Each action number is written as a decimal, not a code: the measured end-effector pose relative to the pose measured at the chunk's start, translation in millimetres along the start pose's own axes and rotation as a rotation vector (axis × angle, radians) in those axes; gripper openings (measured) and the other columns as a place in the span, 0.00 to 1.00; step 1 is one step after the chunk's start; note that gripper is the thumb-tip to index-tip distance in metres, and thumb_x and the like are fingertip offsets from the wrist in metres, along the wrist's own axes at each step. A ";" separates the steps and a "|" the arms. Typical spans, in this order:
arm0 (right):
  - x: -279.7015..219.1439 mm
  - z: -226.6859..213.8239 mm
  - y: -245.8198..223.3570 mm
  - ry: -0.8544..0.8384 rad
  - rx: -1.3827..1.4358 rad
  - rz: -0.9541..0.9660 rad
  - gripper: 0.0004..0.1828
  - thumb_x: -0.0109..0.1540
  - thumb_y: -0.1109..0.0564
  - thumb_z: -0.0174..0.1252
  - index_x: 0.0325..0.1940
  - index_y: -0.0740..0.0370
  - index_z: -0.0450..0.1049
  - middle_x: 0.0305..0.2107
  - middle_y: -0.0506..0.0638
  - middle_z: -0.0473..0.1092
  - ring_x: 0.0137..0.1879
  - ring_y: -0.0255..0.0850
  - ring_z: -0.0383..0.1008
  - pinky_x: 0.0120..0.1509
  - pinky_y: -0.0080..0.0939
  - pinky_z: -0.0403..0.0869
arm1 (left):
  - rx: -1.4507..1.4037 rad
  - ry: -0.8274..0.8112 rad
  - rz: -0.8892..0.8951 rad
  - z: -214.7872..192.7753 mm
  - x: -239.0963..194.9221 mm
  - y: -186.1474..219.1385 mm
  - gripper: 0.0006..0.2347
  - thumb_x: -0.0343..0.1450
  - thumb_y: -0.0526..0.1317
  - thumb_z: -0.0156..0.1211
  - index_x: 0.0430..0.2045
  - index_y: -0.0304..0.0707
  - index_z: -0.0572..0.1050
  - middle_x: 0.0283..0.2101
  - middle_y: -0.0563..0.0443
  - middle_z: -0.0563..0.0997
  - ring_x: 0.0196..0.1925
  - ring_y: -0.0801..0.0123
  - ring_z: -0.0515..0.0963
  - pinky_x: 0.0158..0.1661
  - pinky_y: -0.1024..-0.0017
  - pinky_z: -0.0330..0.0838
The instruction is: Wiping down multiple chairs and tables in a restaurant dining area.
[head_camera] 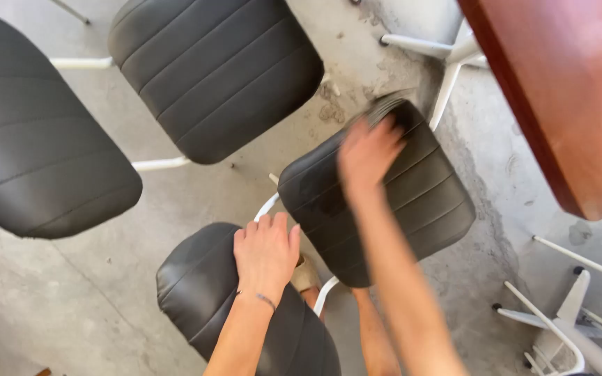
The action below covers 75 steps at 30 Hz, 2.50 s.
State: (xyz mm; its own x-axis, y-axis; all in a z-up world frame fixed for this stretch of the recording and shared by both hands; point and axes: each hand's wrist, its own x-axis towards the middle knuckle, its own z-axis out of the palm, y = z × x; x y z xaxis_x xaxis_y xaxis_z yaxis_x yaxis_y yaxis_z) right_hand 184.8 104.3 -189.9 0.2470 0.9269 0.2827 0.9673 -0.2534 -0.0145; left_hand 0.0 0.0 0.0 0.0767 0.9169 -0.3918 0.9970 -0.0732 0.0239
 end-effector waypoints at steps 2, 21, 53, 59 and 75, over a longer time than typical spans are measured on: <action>-49.1 -70.0 -66.9 -0.484 0.138 -0.235 0.13 0.63 0.46 0.53 0.39 0.55 0.76 0.35 0.56 0.69 0.42 0.54 0.70 0.43 0.60 0.67 | -0.018 -0.004 -0.014 9.9 7.3 -5.0 0.12 0.71 0.50 0.56 0.34 0.43 0.77 0.34 0.47 0.81 0.40 0.54 0.80 0.41 0.56 0.68; -144.1 -72.2 5.7 -0.294 0.460 -0.011 0.06 0.51 0.53 0.60 0.31 0.54 0.76 0.27 0.57 0.74 0.38 0.59 0.72 0.46 0.62 0.68 | 0.078 -0.088 0.042 11.3 8.2 -7.5 0.12 0.72 0.51 0.55 0.32 0.43 0.75 0.34 0.47 0.82 0.37 0.53 0.82 0.41 0.55 0.68; -161.6 -59.8 159.8 -0.076 0.310 0.495 0.16 0.68 0.50 0.60 0.57 0.57 0.73 0.46 0.68 0.65 0.54 0.65 0.67 0.58 0.60 0.67 | 0.066 -0.188 0.101 34.7 15.0 -6.8 0.14 0.73 0.53 0.53 0.40 0.46 0.75 0.39 0.46 0.83 0.43 0.51 0.83 0.44 0.52 0.71; -273.8 -89.9 55.2 -0.309 0.308 0.631 0.17 0.65 0.47 0.57 0.53 0.57 0.70 0.43 0.72 0.62 0.51 0.68 0.66 0.58 0.62 0.67 | -0.132 -0.095 0.141 33.7 20.8 -1.5 0.10 0.73 0.48 0.55 0.40 0.45 0.76 0.38 0.48 0.83 0.43 0.53 0.83 0.43 0.53 0.72; -199.3 -234.9 383.3 0.182 0.621 0.612 0.18 0.67 0.49 0.56 0.49 0.68 0.74 0.39 0.65 0.71 0.48 0.62 0.69 0.55 0.59 0.67 | -1.195 0.007 0.188 -68.0 -66.9 164.0 0.12 0.75 0.38 0.53 0.51 0.40 0.76 0.44 0.47 0.87 0.46 0.58 0.86 0.47 0.68 0.78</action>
State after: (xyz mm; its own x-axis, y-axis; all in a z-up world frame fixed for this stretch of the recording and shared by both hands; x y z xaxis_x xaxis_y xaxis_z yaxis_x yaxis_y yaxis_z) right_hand 492.6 -242.6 -26.5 0.7690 0.6066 0.2018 0.5386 -0.4448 -0.7156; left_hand 158.8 -46.7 92.7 0.2174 0.9331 -0.2865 0.3476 0.2002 0.9160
